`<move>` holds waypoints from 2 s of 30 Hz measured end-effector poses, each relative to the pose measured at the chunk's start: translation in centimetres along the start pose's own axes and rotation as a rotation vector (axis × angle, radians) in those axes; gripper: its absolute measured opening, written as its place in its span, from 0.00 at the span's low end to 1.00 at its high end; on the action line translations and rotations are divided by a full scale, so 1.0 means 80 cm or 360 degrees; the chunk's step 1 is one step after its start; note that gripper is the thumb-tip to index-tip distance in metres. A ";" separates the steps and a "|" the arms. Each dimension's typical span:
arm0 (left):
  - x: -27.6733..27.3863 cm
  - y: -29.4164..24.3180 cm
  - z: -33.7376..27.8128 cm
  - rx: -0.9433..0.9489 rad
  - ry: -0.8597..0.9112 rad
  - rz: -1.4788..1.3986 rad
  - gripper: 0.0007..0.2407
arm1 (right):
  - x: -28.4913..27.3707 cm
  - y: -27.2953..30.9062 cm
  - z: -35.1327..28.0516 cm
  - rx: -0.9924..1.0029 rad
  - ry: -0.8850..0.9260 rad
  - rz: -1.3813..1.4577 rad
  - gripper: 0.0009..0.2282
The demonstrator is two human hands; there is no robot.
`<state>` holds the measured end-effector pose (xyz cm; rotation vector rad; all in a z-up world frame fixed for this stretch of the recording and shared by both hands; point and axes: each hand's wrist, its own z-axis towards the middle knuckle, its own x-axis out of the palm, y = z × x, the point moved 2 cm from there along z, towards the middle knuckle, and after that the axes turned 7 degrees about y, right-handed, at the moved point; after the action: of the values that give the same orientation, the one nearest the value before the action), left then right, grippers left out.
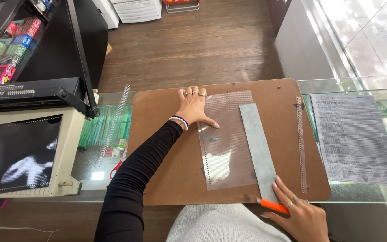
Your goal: The person uses a utility knife and a metal ruler to cut a transparent plastic sheet on a brown cutting board. They trim the edges of the sheet, discard the cut-off strips into a trash bin, and then continue cutting the remaining sheet.
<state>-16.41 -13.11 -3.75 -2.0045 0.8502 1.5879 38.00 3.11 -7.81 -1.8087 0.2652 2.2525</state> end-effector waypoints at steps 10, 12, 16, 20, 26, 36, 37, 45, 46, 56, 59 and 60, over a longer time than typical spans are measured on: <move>-0.061 0.053 0.021 0.0052 -0.0223 -0.0693 0.22 | -0.008 -0.172 -0.026 0.1086 0.0071 0.1179 0.24; -0.088 0.088 -0.006 -0.0020 -0.0343 -0.0786 0.19 | -0.011 -0.197 -0.060 0.2195 0.1048 0.1721 0.37; -0.155 0.102 -0.150 -0.0314 -0.0677 -0.1379 0.16 | -0.049 -0.140 -0.092 0.0305 -0.0598 0.0862 0.17; -0.019 0.064 -0.209 0.0067 -0.0236 -0.2989 0.05 | -0.056 -0.119 -0.066 0.0386 -0.1019 0.0795 0.05; 0.069 -0.177 -0.314 0.0046 0.0716 -0.3794 0.15 | -0.025 -0.211 -0.046 0.0057 -0.0660 0.0734 0.19; 0.088 -0.389 -0.298 -0.0073 0.1257 -0.3869 0.23 | -0.079 -0.134 0.072 -0.0661 -0.1104 0.0165 0.40; 0.089 -0.392 -0.293 -0.0210 0.1269 -0.3898 0.22 | -0.090 -0.116 0.087 -0.0720 -0.1200 0.0293 0.33; 0.079 -0.329 -0.332 0.0068 0.1887 -0.3772 0.35 | -0.106 -0.054 0.127 -0.0812 -0.1171 0.0419 0.10; 0.078 -0.310 -0.339 0.0333 0.1876 -0.3493 0.31 | -0.105 -0.050 0.129 -0.0807 -0.1146 0.0436 0.13; 0.008 -0.176 -0.221 0.0197 -0.0186 -0.0261 0.70 | -0.103 -0.037 0.127 -0.0893 -0.1213 0.0417 0.08; 0.018 -0.162 -0.210 0.0287 0.0021 -0.0196 0.70 | -0.103 -0.037 0.143 -0.0921 -0.1242 0.0366 0.07; 0.013 -0.157 -0.214 0.0291 0.0019 -0.0193 0.70 | -0.097 -0.037 0.147 -0.0918 -0.1246 0.0364 0.07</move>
<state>4.50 -15.92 -1.04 -1.9007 0.8299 1.3816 29.48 8.76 2.37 -0.9422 -0.3757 3.2183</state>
